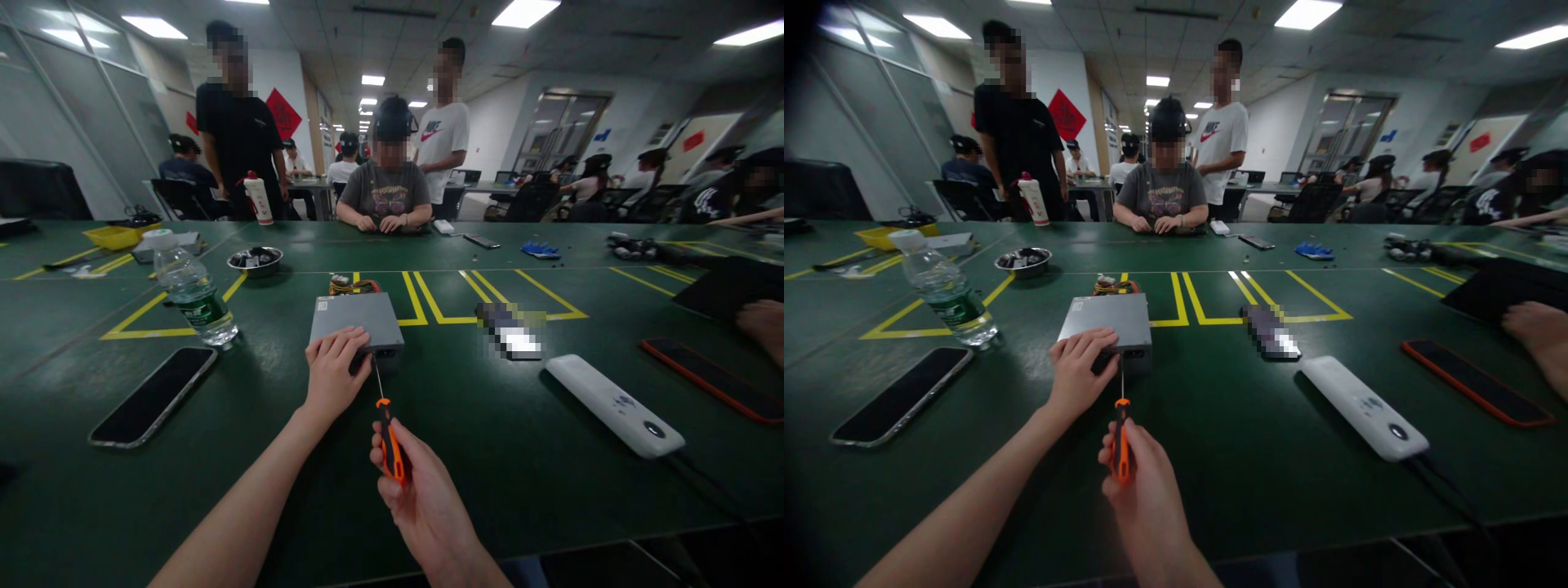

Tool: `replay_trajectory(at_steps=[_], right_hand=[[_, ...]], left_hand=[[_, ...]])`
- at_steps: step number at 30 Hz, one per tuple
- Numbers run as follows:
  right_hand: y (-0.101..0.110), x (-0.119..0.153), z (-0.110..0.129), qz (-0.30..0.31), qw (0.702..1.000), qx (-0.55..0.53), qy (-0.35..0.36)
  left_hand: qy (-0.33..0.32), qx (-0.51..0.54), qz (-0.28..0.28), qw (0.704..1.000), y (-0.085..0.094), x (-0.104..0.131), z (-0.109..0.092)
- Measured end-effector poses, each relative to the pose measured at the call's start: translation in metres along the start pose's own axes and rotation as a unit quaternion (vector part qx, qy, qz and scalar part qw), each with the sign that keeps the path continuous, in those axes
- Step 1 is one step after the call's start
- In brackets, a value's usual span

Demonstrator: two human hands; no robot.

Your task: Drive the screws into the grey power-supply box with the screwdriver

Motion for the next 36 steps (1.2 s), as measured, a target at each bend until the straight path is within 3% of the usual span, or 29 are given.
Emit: replay_trajectory(at_steps=[4, 11, 15, 19, 24, 36], right_hand=[[-0.002, -0.004, -0.004, 0.014, 0.999, -0.01, -0.032], [0.0, -0.005, -0.005, 0.019, 0.999, -0.009, 0.023], [-0.001, -0.004, -0.004, 0.035, 0.999, -0.027, -0.021], [0.0, -0.012, -0.004, 0.106, 0.986, -0.096, -0.081], [0.004, -0.018, -0.001, 0.138, 0.979, -0.112, -0.104], [0.03, -0.011, 0.011, 0.089, 0.993, -0.078, -0.021]], left_hand=[[0.002, 0.0, 0.0, 1.0, -0.001, 0.0, 0.001], [0.003, 0.002, 0.0, 1.0, 0.001, 0.0, 0.0], [0.003, 0.001, 0.002, 1.0, 0.001, -0.001, -0.001], [0.004, -0.002, 0.004, 1.0, 0.0, -0.001, 0.0], [0.002, -0.008, -0.003, 1.0, 0.001, -0.001, -0.002], [-0.003, -0.011, -0.001, 1.0, 0.004, -0.001, -0.003]])
Point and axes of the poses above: each hand's wrist, its own x-axis away from the middle knuckle, its own y-axis out of the back of the hand, z = x × y, the point moved 2 cm from there along -x, towards the middle knuckle, and after that the axes turned 3 degrees about -z, right-handed, at the moved point
